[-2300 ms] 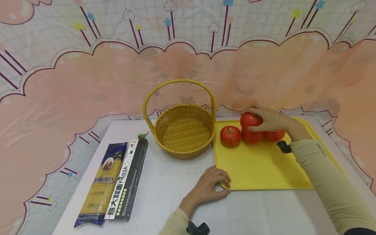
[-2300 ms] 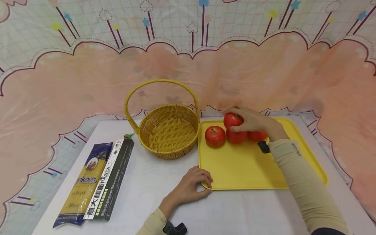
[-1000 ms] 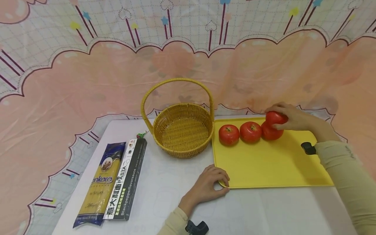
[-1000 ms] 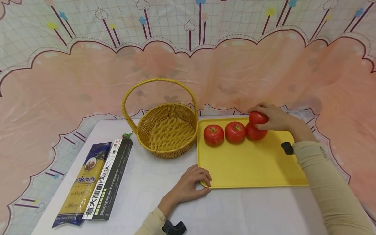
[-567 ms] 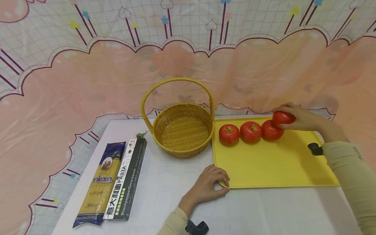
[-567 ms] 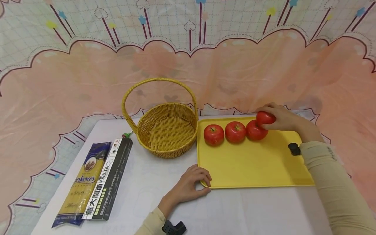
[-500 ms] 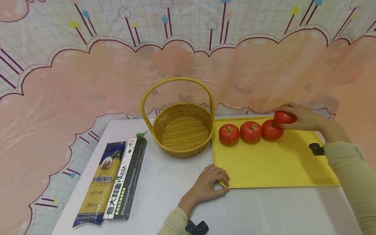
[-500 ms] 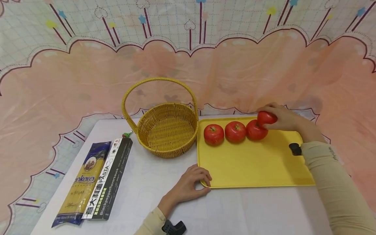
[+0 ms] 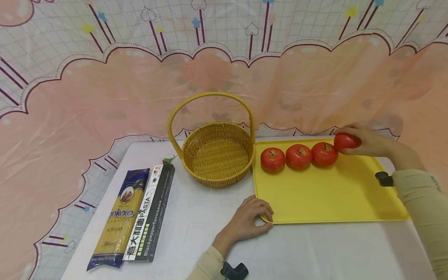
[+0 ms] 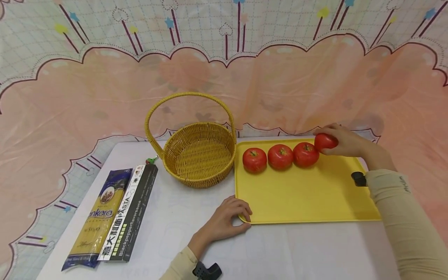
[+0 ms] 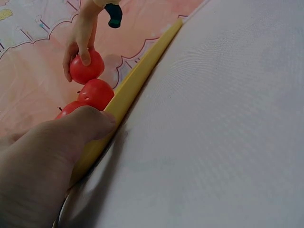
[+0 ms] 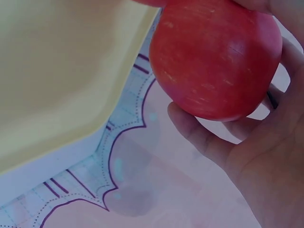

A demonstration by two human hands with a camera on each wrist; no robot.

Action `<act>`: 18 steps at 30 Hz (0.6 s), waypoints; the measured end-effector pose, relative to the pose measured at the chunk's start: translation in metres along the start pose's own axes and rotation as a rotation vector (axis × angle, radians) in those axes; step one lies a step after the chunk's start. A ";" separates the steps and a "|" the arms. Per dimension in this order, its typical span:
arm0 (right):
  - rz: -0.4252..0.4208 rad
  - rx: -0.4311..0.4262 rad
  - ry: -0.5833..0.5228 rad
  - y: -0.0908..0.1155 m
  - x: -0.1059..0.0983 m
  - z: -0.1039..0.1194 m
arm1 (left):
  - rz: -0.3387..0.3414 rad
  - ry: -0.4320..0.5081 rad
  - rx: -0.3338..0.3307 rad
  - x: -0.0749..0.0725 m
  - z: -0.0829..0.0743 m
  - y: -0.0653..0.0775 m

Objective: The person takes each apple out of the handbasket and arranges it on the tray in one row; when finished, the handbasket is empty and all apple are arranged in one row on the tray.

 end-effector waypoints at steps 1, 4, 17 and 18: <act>0.003 0.000 0.000 0.001 0.000 -0.001 | 0.000 0.000 0.000 0.000 0.000 0.000; 0.008 -0.007 -0.001 0.001 0.002 -0.005 | 0.000 0.006 -0.001 0.000 0.000 0.000; 0.045 -0.006 -0.007 -0.004 0.012 -0.020 | -0.004 -0.002 0.003 0.000 0.000 0.000; 0.050 -0.007 -0.003 -0.004 0.014 -0.022 | -0.004 0.000 0.004 0.000 0.000 0.000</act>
Point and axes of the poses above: each hand's wrist, its own y-axis away from the middle knuckle, its own x-axis out of the palm, z = x × y, the point moved 5 cm from there along -y, towards the middle knuckle, and after that the axes turned 14 degrees about z, right-handed, at the moved point
